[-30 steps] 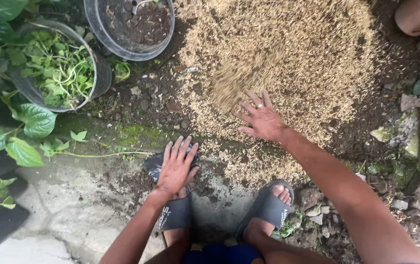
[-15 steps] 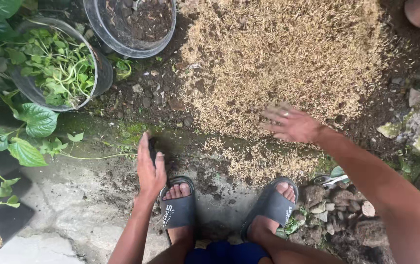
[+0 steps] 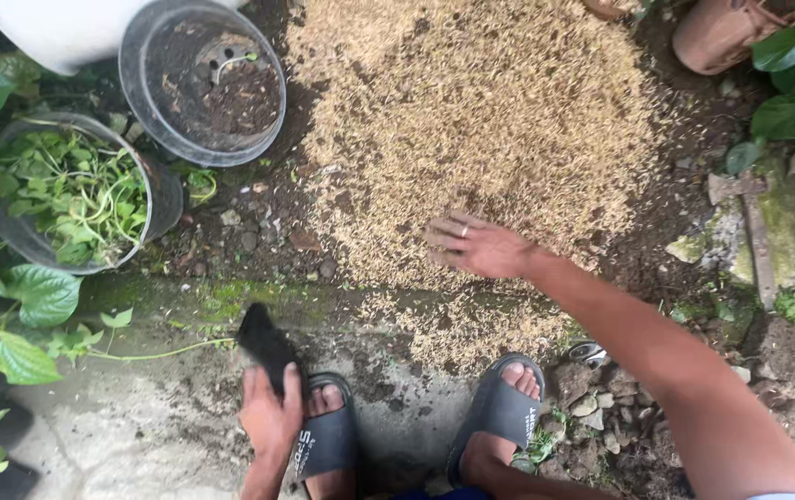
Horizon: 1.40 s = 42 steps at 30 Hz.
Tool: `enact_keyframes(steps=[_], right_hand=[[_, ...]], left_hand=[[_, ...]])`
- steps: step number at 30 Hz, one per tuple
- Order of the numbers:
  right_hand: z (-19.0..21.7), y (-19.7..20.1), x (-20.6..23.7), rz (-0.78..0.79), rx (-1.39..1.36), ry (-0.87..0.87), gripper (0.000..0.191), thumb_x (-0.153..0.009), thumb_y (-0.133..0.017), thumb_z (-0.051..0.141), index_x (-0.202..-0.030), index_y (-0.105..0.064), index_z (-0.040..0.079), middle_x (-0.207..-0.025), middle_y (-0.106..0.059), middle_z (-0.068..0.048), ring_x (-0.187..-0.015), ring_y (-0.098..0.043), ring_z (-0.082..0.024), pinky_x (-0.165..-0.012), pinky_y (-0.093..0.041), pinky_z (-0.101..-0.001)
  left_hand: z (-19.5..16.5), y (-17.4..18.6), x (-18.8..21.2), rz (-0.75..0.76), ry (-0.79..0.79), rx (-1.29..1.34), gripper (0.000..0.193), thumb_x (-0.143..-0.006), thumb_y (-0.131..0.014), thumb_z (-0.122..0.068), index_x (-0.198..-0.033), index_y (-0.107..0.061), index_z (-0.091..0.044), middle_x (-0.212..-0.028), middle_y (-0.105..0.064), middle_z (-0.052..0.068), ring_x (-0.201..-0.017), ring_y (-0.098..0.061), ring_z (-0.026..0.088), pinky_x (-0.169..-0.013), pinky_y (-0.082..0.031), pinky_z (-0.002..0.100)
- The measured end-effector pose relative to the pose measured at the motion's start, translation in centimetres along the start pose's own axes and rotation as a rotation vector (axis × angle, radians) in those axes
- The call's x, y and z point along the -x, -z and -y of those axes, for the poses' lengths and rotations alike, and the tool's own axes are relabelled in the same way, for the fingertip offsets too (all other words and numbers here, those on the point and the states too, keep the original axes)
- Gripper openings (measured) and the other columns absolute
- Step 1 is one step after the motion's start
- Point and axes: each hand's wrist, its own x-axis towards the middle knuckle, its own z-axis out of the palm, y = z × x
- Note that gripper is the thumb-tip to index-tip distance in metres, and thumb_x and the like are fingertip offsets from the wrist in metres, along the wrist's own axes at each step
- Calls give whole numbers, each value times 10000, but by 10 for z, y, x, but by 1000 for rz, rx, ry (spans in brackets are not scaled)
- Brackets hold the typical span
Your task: The person kneels over a concrete ground covered with a rice-husk and soil mix and fills black plastic nursery bags with the mix by hand. They then place seedlings into the filled bags, pressing the mix around each plant and setting the finished bags in a row beside the potted plants.
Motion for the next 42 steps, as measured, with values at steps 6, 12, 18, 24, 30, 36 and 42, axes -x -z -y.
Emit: enact_keyframes(steps=[6, 12, 18, 24, 30, 36, 42], right_hand=[[-61, 25, 16, -8, 234, -800, 577, -889, -615, 77, -1446, -549, 215, -1562, -451, -79, -1502, -314, -287, -1280, -186, -503], [11, 45, -7, -585, -562, -621, 314, -1058, -653, 293, -1334, -657, 145, -1391, -632, -45, -1290, -612, -223, -1053, -580, -358], [129, 45, -35, -724, -510, -372, 652, -800, -819, 405, -1332, -630, 79, -1270, -673, -125, -1114, -649, -285, -876, -578, -415], [128, 50, -27, -759, -794, -589, 520, -880, -793, 311, -1348, -685, 113, -1300, -699, -60, -1083, -650, -229, -904, -589, -376], [125, 69, -23, -899, -550, -384, 433, -829, -796, 220, -1229, -694, 89, -1230, -690, -123, -1151, -620, -311, -976, -522, -417], [123, 72, -29, -783, -961, -493, 204, -862, -791, 134, -1055, -787, 69, -1128, -747, -55, -995, -685, -190, -873, -556, -340], [120, 65, -25, -765, -1355, -502, 159, -992, -675, 146, -1041, -759, 21, -1111, -729, -79, -1007, -672, -129, -877, -540, -283]], left_hand=[[-14, 5, -20, 253, 183, 32, 434, -1010, -589, -433, -1012, -719, -18, -751, -719, 228, -697, -733, 348, -677, -559, 449], [-85, 3, -50, 457, 46, 651, 257, -942, -673, -231, -1098, -737, -37, -849, -757, 56, -719, -637, 110, -674, -531, 292], [-132, -12, -53, 593, -211, 940, 199, -1021, -631, -137, -1175, -680, -20, -1023, -721, -11, -926, -634, 44, -831, -534, 229], [-151, -1, -39, 674, -55, 946, 253, -1033, -629, -83, -1274, -683, -27, -908, -599, 23, -759, -492, 82, -638, -415, 250], [-161, 3, -40, 664, -88, 1278, 266, -1042, -522, -65, -1271, -635, 8, -1113, -710, 0, -978, -672, 52, -863, -629, 277], [-154, 10, -35, 646, -131, 1196, 219, -1021, -677, -51, -1219, -691, 42, -1047, -725, 31, -907, -628, 76, -800, -555, 264], [-152, 17, -33, 680, -115, 1163, 251, -1015, -660, -86, -1240, -689, 21, -1054, -729, -2, -909, -614, 38, -808, -545, 232]])
